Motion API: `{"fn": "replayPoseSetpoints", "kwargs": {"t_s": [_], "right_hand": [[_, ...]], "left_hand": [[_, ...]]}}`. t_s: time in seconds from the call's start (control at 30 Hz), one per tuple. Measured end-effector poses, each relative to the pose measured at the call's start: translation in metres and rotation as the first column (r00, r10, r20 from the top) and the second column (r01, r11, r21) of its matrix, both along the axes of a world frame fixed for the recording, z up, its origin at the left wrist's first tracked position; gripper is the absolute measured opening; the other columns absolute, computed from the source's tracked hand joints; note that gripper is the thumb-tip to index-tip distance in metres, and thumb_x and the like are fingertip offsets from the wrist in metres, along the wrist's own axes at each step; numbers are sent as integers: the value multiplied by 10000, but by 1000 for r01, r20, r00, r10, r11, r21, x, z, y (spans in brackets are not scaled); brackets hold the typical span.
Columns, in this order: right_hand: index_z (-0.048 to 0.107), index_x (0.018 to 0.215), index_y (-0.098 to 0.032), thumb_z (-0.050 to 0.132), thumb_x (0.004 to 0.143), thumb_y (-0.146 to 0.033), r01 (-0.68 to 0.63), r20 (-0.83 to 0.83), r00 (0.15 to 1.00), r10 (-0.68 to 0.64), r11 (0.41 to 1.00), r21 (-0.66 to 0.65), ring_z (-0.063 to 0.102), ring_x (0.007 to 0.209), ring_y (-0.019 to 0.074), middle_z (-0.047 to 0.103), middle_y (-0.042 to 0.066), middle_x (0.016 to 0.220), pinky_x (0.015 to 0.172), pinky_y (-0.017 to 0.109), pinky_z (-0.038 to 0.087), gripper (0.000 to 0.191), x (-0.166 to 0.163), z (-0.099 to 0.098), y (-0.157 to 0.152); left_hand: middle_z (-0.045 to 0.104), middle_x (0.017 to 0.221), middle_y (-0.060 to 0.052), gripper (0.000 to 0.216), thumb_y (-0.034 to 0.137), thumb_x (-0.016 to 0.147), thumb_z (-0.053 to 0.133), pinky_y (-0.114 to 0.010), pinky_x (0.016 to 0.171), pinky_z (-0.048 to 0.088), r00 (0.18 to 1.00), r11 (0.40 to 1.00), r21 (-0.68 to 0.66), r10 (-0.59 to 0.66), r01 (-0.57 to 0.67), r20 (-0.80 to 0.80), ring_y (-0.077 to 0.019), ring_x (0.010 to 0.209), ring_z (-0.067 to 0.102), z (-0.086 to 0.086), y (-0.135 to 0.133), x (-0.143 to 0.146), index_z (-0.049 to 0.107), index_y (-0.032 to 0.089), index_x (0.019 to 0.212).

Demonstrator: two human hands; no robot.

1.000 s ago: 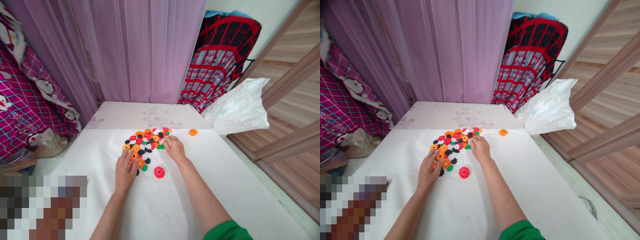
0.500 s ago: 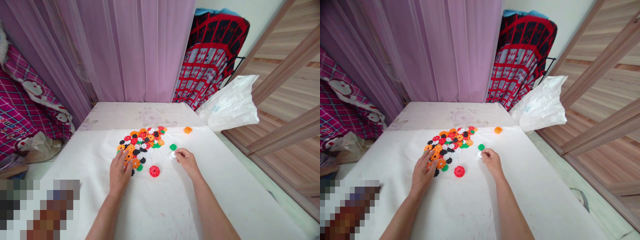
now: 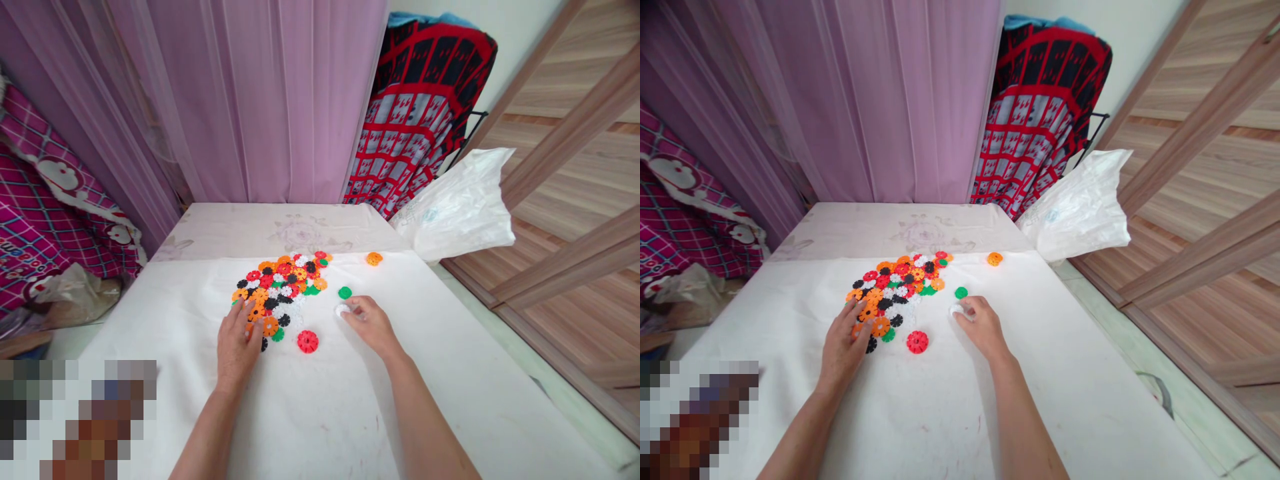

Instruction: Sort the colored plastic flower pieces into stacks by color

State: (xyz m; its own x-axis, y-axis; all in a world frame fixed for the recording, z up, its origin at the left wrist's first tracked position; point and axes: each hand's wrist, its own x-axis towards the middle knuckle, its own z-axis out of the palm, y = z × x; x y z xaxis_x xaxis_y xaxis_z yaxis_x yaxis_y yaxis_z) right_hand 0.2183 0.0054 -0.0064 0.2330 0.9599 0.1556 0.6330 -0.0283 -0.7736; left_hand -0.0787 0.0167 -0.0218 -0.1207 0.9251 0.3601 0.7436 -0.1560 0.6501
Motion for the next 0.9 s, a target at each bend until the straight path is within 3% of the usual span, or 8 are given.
{"fn": "replayPoseSetpoints", "kwargs": {"t_s": [0.17, 0.4, 0.57, 0.67, 0.77, 0.9], "right_hand": [[677, 1050, -252, 603, 732, -311, -120, 120, 985, 122, 992, -23, 627, 876, 176, 650, 36, 1111, 735, 297, 497, 332, -6, 1, -3], [683, 1068, -276, 572, 785, -313, -74, 215, 973, 80, 997, -36, 640, 882, 178, 666, 20, 1093, 757, 302, 511, 306, -6, -6, -1], [655, 1141, -267, 594, 793, -328, -69, 325, 944, 56, 997, 29, 630, 1007, 210, 655, 45, 1153, 857, 343, 511, 358, -11, 5, -1], [682, 1067, -264, 546, 842, -331, -105, 369, 928, 51, 986, 127, 617, 1051, 217, 673, 53, 1118, 897, 355, 500, 272, -14, 17, 7], [692, 1005, -251, 506, 862, -322, -153, 332, 938, 96, 977, 147, 639, 975, 204, 687, 52, 1053, 859, 342, 510, 245, -15, 23, 17], [688, 979, -238, 497, 863, -332, -150, 210, 971, 116, 977, 153, 657, 835, 170, 688, 48, 1026, 740, 298, 524, 242, -15, 15, 21]], "left_hand": [[531, 1425, -124, 437, 405, 890, 469, -528, 1114, 368, 1000, 1000, -10, 6, -6, 14, -282, 1305, 502, -2, 0, -1, 610, 213, 1256], [540, 1416, -109, 409, 369, 880, 478, -523, 1105, 383, 1000, 1000, -1, 20, -20, 2, -280, 1291, 515, -3, 0, 2, 623, 233, 1238], [526, 1424, -120, 429, 390, 900, 457, -503, 1107, 383, 999, 999, 37, 16, -14, -36, -277, 1312, 491, -7, -1, 0, 604, 223, 1267], [477, 1466, -153, 479, 412, 923, 409, -522, 1112, 358, 989, 1000, 16, 26, -24, -148, -303, 1364, 427, -7, 4, -1, 571, 186, 1312], [378, 1529, -195, 615, 488, 919, 409, -586, 1134, 273, 945, 992, -90, 53, -86, -324, -362, 1420, 326, -2, 19, 1, 470, 126, 1411], [316, 1567, -175, 704, 566, 911, 400, -612, 1154, 185, 858, 976, -208, -53, -64, -511, -366, 1448, 265, 10, 48, 14, 369, 158, 1483]]}}
